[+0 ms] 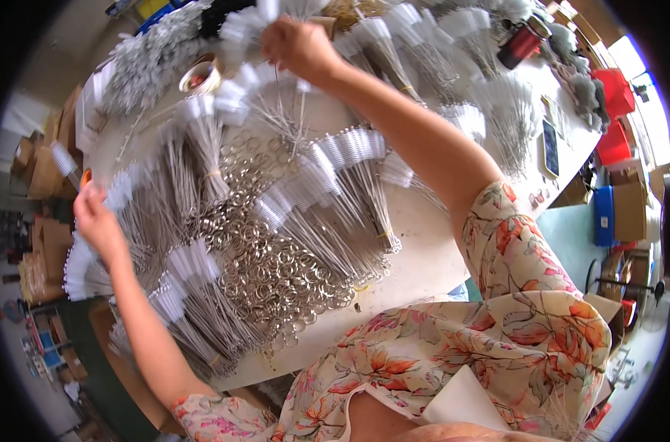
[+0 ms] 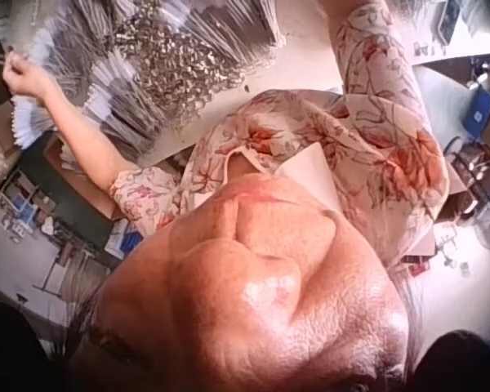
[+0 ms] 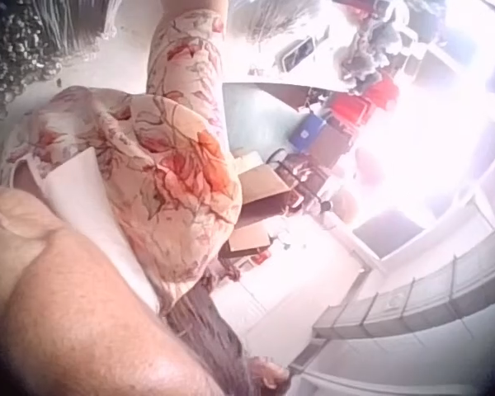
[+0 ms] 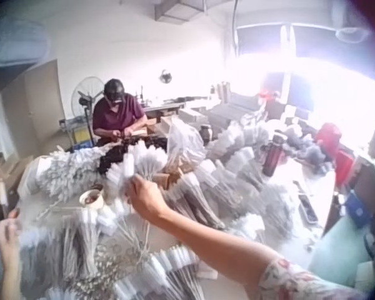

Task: Assembling bottle brushes by attaching wire stems and metal rings to the brush heads.

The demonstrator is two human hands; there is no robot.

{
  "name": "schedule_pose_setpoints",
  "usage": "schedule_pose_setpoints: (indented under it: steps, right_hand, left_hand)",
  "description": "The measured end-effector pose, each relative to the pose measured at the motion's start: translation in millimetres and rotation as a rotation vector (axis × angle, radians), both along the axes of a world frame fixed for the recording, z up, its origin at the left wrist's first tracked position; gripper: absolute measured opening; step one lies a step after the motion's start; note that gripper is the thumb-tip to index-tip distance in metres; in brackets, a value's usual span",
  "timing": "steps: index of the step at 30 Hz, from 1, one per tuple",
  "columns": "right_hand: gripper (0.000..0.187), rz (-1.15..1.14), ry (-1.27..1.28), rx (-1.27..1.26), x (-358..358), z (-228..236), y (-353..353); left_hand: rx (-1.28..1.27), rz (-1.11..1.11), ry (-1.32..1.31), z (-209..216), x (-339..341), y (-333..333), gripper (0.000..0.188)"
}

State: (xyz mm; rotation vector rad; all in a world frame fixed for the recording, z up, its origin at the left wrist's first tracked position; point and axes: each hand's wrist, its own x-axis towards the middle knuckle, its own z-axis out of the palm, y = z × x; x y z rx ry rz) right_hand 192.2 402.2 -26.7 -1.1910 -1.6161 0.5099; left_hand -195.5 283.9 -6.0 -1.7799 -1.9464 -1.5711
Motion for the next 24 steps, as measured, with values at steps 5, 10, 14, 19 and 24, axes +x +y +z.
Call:
schedule_pose_setpoints:
  steps: [5, 10, 14, 19, 24]
  right_hand:
    - [0.015, 0.164, 0.467, -0.069, 155.6, 29.8, 30.1]
    - [0.025, -0.581, -0.475, -0.125, 288.4, 12.9, 21.2]
    - [0.03, -0.606, -0.616, -0.224, 299.0, -10.4, 24.4]
    - [0.029, -0.683, -0.738, -0.46, 300.0, -19.4, 18.5]
    - [0.026, -0.674, -0.609, 0.2, 273.9, 22.0, 3.4]
  left_hand:
    - [-0.168, -0.201, -0.597, 44.6, -3.2, -79.0, 0.029]
    - [-0.31, -0.022, -0.694, 50.5, 30.3, -165.5, 0.032]
    - [-0.33, 0.002, -0.815, 37.5, 36.6, -216.9, 0.031]
    - [-0.332, 0.015, -0.923, 17.7, 47.6, -262.0, 0.028]
    - [-0.32, -0.001, -0.956, 12.8, 56.0, -288.4, 0.027]
